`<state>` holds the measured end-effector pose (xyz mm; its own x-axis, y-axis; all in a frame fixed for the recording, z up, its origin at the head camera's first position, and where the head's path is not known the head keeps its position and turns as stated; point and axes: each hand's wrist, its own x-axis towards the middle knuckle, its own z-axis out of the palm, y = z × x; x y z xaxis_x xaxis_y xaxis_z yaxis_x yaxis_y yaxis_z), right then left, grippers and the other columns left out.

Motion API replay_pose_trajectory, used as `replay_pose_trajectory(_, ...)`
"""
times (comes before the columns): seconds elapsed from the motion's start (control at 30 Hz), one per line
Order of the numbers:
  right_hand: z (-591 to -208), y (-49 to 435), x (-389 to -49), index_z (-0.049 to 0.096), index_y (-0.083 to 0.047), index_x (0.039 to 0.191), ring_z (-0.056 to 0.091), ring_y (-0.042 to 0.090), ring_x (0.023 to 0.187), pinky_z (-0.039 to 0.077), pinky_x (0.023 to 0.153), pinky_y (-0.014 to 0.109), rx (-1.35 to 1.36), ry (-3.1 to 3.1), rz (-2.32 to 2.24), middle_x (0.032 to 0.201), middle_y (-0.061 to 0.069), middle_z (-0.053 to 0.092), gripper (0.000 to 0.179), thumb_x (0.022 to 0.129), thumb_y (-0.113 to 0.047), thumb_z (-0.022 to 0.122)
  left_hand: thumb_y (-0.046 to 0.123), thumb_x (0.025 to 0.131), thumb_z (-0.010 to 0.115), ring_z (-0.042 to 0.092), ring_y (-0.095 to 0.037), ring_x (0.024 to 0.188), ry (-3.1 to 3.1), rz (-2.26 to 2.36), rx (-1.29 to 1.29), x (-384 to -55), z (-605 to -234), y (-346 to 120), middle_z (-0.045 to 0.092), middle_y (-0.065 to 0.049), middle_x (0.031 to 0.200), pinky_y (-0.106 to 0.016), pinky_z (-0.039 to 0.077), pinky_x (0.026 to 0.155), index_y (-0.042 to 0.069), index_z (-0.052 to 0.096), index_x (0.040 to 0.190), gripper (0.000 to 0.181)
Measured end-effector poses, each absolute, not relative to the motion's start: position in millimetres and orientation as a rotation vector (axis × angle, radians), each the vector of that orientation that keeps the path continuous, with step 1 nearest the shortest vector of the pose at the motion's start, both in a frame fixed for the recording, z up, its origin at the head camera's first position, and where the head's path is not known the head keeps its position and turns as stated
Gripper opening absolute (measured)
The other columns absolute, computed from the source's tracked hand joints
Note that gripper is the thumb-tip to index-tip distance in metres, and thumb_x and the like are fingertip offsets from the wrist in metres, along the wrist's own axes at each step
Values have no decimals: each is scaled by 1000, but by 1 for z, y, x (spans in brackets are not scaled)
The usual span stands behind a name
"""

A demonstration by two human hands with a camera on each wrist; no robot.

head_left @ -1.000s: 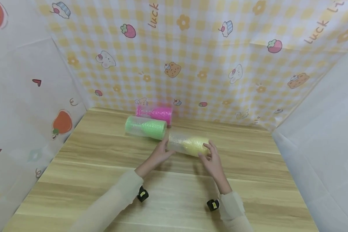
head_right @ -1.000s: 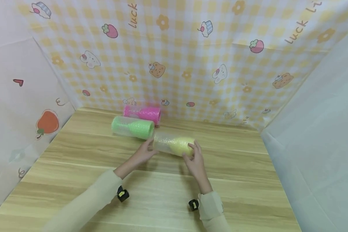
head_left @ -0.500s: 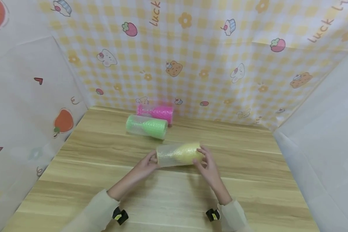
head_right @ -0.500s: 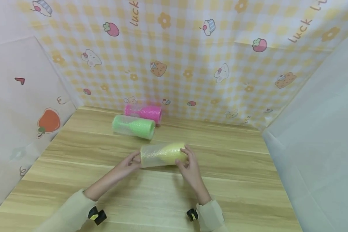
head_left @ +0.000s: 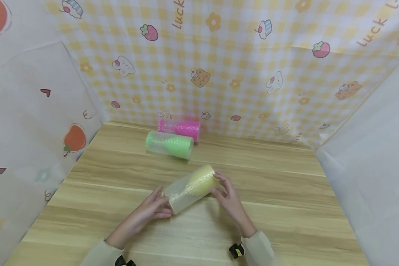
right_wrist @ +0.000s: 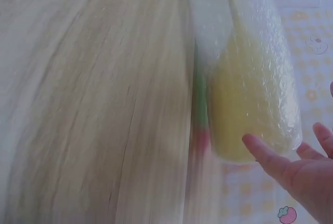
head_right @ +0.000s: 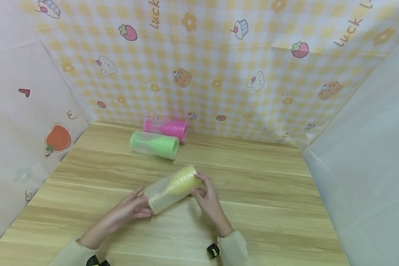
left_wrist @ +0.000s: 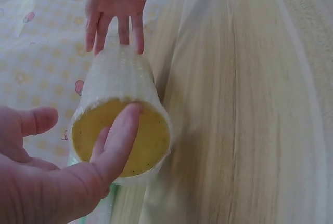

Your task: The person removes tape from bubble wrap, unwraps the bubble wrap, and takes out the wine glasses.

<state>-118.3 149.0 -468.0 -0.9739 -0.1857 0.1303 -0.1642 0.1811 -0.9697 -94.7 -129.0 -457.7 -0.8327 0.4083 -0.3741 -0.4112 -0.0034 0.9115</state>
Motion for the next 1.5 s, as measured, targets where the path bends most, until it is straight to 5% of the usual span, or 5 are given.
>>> replay_pose_trajectory(0.43, -473, 142, -131, 35, -5, 141, 26, 37, 138, 33, 106, 49, -389, 2421, -1740, 153, 17, 19, 55, 92, -20, 57, 36, 90, 58, 45, -18, 73, 2114, 1577, -64, -88, -464, -127, 38, -14, 103, -28, 41, 61, 0, 38, 130, 57)
replay_pose_trajectory(0.7, -476, 132, -116, 7, -2, 148, 48, 45, 117, 44, 94, 56, -87, 2369, -1787, 146, 31, 23, 78, 92, -27, 57, 40, 93, 50, 50, -29, 116, 1993, 1648, -53, -103, -478, -132, 46, -20, 134, -43, 46, 95, -1, 37, 136, 61)
replay_pose_trajectory(0.93, -472, 120, -107, -11, -3, 146, 61, 32, 83, 57, 74, 44, 2, 2092, -1875, 128, 34, 32, 86, 94, -27, 53, 44, 94, 47, 49, -27, 118, 1999, 1655, -15, -118, -482, -127, 56, -12, 124, -46, 38, 100, 3, 48, 132, 56)
replay_pose_trajectory(1.3, -474, 116, -108, 0, -7, 149, 61, 31, 97, 54, 82, 45, -76, 1956, -1853, 139, 35, 26, 79, 95, -35, 50, 28, 98, 45, 56, -21, 102, 1956, 1645, 225, -119, -468, -121, 53, -23, 122, -35, 50, 85, -7, 36, 136, 52)
replay_pose_trajectory(1.5, -474, 116, -111, 26, 0, 142, 60, 23, 92, 55, 73, 37, -135, 2041, -1726, 125, 26, 46, 65, 96, -42, 44, 22, 97, 47, 57, -32, 101, 2149, 1586, 351, -103, -446, -111, 53, -27, 121, -44, 53, 80, -7, 39, 133, 47)
